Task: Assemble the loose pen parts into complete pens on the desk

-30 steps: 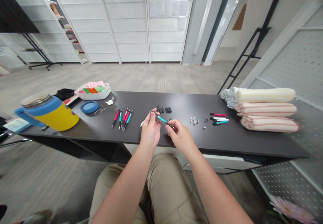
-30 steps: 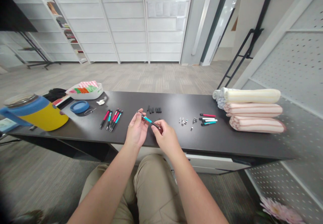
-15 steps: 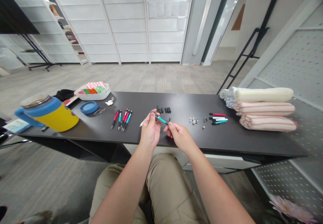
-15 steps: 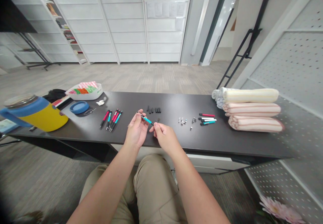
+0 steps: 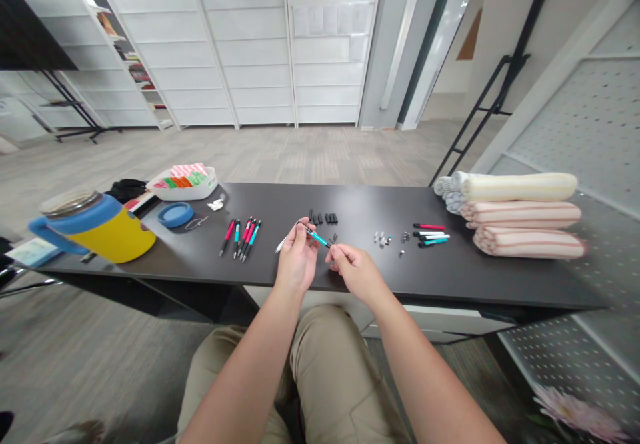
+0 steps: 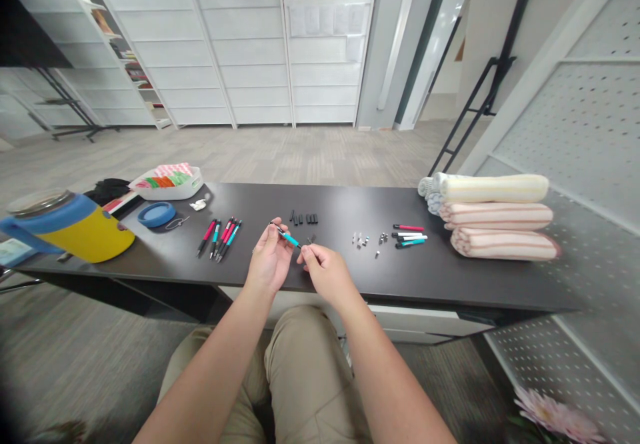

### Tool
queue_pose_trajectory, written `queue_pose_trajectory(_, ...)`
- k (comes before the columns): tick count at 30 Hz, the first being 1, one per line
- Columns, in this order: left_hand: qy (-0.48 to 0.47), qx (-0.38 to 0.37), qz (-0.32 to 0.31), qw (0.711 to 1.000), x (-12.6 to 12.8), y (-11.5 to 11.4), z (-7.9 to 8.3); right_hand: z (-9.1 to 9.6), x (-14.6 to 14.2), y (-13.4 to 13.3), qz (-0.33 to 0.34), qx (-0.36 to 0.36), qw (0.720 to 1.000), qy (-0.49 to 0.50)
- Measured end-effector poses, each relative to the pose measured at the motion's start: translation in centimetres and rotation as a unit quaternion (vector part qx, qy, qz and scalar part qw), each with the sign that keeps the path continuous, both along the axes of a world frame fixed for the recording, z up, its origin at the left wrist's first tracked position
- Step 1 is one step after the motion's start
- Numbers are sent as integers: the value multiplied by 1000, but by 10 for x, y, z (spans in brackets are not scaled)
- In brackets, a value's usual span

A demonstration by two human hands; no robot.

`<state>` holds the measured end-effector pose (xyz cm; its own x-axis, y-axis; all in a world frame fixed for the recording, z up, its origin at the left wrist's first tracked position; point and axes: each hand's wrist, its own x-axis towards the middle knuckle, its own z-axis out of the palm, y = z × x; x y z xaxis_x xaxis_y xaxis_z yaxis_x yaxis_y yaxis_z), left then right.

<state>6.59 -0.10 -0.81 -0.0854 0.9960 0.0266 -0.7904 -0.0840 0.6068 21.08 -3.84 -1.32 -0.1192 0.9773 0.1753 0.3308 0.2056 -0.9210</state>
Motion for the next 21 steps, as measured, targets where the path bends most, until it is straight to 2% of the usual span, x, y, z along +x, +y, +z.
queue_pose_trajectory(2, 4, 3, 0, 1000, 0, 0, 0, 1, 0, 1, 12, -6, 1000, 1)
queue_pose_trajectory(7, 16, -5, 27, 1000, 1, 1, 0, -2, -3, 0, -34, 15, 999, 17)
queue_pose_trajectory(10, 15, -5, 25, 1000, 1, 1, 0, -3, -4, -2, -40, 16, 999, 26)
queue_pose_trajectory(18, 3, 5, 7, 1000, 0, -1, 1, 2, -2, -2, -2, -3, 1000, 10)
queue_pose_trajectory(21, -11, 5, -1, 1000, -1, 0, 1, 4, -1, -2, 16, -21, 999, 38)
